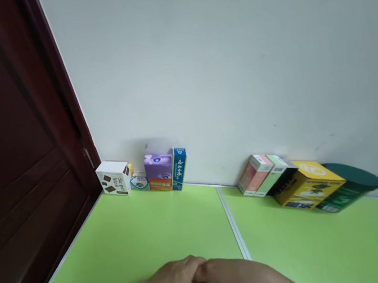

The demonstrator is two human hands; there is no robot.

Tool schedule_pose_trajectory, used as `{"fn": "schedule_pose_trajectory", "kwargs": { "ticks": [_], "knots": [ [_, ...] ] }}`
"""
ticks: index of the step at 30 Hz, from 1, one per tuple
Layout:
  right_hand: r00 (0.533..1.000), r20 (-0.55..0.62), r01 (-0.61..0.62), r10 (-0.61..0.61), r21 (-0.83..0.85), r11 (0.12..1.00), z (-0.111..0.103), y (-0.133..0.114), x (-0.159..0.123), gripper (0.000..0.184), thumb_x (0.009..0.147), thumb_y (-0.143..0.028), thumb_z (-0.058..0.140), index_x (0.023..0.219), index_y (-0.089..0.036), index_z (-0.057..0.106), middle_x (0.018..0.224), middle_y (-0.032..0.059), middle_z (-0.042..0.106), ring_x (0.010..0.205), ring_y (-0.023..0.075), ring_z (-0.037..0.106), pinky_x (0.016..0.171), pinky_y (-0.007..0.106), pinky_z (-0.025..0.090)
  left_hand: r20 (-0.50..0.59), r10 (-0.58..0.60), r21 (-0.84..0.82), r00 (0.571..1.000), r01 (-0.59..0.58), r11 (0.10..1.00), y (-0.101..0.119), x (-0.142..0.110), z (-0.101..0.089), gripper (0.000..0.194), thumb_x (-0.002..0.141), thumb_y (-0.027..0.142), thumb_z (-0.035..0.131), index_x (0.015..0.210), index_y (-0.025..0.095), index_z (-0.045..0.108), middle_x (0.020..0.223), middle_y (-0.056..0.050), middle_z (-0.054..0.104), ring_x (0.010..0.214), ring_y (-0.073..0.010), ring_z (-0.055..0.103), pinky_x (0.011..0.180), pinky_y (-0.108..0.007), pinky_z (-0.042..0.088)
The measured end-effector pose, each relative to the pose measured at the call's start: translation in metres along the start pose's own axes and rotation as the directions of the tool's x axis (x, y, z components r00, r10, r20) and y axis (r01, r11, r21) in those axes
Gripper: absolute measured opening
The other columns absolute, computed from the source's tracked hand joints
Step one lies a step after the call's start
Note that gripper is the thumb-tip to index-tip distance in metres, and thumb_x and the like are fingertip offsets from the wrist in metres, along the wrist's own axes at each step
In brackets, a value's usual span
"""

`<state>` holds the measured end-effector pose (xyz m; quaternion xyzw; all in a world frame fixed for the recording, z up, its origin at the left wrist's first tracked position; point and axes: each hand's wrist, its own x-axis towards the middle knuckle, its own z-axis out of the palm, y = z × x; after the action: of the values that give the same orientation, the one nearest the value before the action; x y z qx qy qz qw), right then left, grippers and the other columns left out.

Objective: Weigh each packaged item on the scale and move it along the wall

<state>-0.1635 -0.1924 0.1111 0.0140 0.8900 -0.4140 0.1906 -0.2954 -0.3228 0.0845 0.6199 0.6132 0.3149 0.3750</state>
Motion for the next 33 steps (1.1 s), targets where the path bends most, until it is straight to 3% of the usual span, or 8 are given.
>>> {"fn": "schedule_pose_trajectory", "kwargs": {
  "ticks": [3,6,9,13,19,24,28,33],
  "knots": [
    [0.954,-0.298,-0.064,-0.002,-0.211,0.975,-0.029,0.008,0.022,0.032,0.073,-0.020,0.063,0.105,-0.018,0.067,0.103,0.0090,0.070,0.093,0.0230,0.065,0.084,0.033,0.050,-0.095,-0.094,0.031,0.991,0.098,0.995,-0.015,0.006,-0.010,0.067,0.080,0.010,0.042,0.145,0.020,0.027,0.147,-0.009,0.037,0.135,-0.0246,0.034,0.113,-0.041,0.027],
    [0.675,-0.735,-0.317,-0.067,-0.370,0.873,-0.074,0.026,0.048,0.039,0.078,-0.015,0.055,0.117,-0.013,0.059,0.118,0.0167,0.063,0.109,0.0257,0.059,0.094,0.040,0.047,-0.254,-0.155,-0.005,0.955,0.159,0.987,-0.030,0.010,-0.014,0.067,0.080,0.010,0.041,0.145,0.016,0.026,0.153,-0.009,0.025,0.140,-0.0223,0.024,0.117,-0.039,0.018],
    [0.461,-0.873,-0.475,-0.161,-0.396,0.786,-0.120,0.047,0.073,0.052,0.079,-0.011,0.050,0.130,-0.003,0.045,0.135,0.0255,0.047,0.127,0.0312,0.044,0.104,0.047,0.039,-0.235,-0.158,-0.030,0.959,0.155,0.987,-0.041,0.013,-0.012,0.065,0.079,0.011,0.043,0.143,0.018,0.033,0.152,-0.008,0.027,0.139,-0.0224,0.028,0.117,-0.039,0.021],
    [0.418,-0.886,-0.518,-0.200,-0.414,0.749,-0.152,0.067,0.092,0.057,0.073,-0.003,0.048,0.130,-0.006,0.043,0.142,0.0253,0.038,0.133,0.0347,0.035,0.103,0.052,0.037,-0.160,-0.172,-0.029,0.972,0.170,0.985,-0.047,0.029,-0.011,0.064,0.077,0.012,0.047,0.141,0.019,0.037,0.154,-0.007,0.023,0.140,-0.0232,0.026,0.117,-0.039,0.020],
    [0.393,-0.883,-0.537,-0.258,-0.448,0.715,-0.145,0.075,0.084,0.029,0.079,-0.006,0.045,0.107,-0.010,0.054,0.141,0.0249,0.038,0.133,0.0320,0.034,0.101,0.051,0.039,-0.218,-0.120,-0.062,0.968,0.109,0.992,-0.050,0.062,-0.007,0.062,0.076,0.011,0.045,0.138,0.015,0.041,0.151,-0.010,0.031,0.139,-0.0207,0.028,0.117,-0.037,0.020],
    [0.499,-0.838,-0.491,-0.220,-0.483,0.725,-0.136,0.067,0.066,0.010,0.082,-0.019,0.054,0.091,-0.017,0.050,0.108,0.0154,0.059,0.096,0.0246,0.059,0.075,0.036,0.049,-0.221,-0.170,-0.170,0.960,0.134,0.976,-0.057,0.064,0.008,0.059,0.075,0.010,0.048,0.133,0.020,0.047,0.149,-0.009,0.034,0.138,-0.0217,0.030,0.116,-0.039,0.022],
    [0.536,-0.820,-0.452,-0.200,-0.479,0.753,-0.114,0.052,0.042,0.007,0.083,-0.022,0.052,0.087,-0.020,0.047,0.094,0.0059,0.059,0.072,0.0165,0.058,0.059,0.027,0.044,-0.252,-0.250,-0.329,0.935,0.161,0.931,-0.066,0.058,0.017,0.058,0.076,0.012,0.049,0.133,0.019,0.044,0.145,-0.012,0.039,0.132,-0.0228,0.039,0.108,-0.039,0.034],
    [0.311,-0.948,-0.135,-0.072,-0.119,0.984,-0.061,0.032,-0.026,0.020,0.082,-0.033,0.056,0.078,-0.022,0.040,0.089,0.0043,0.056,0.069,0.0153,0.054,0.061,0.027,0.045,-0.345,-0.465,-0.579,0.816,0.205,0.789,-0.068,0.036,0.036,0.071,0.081,0.028,0.051,0.142,0.007,0.022,0.149,-0.021,0.029,0.135,-0.0265,0.035,0.109,-0.039,0.032]
  ]
}}
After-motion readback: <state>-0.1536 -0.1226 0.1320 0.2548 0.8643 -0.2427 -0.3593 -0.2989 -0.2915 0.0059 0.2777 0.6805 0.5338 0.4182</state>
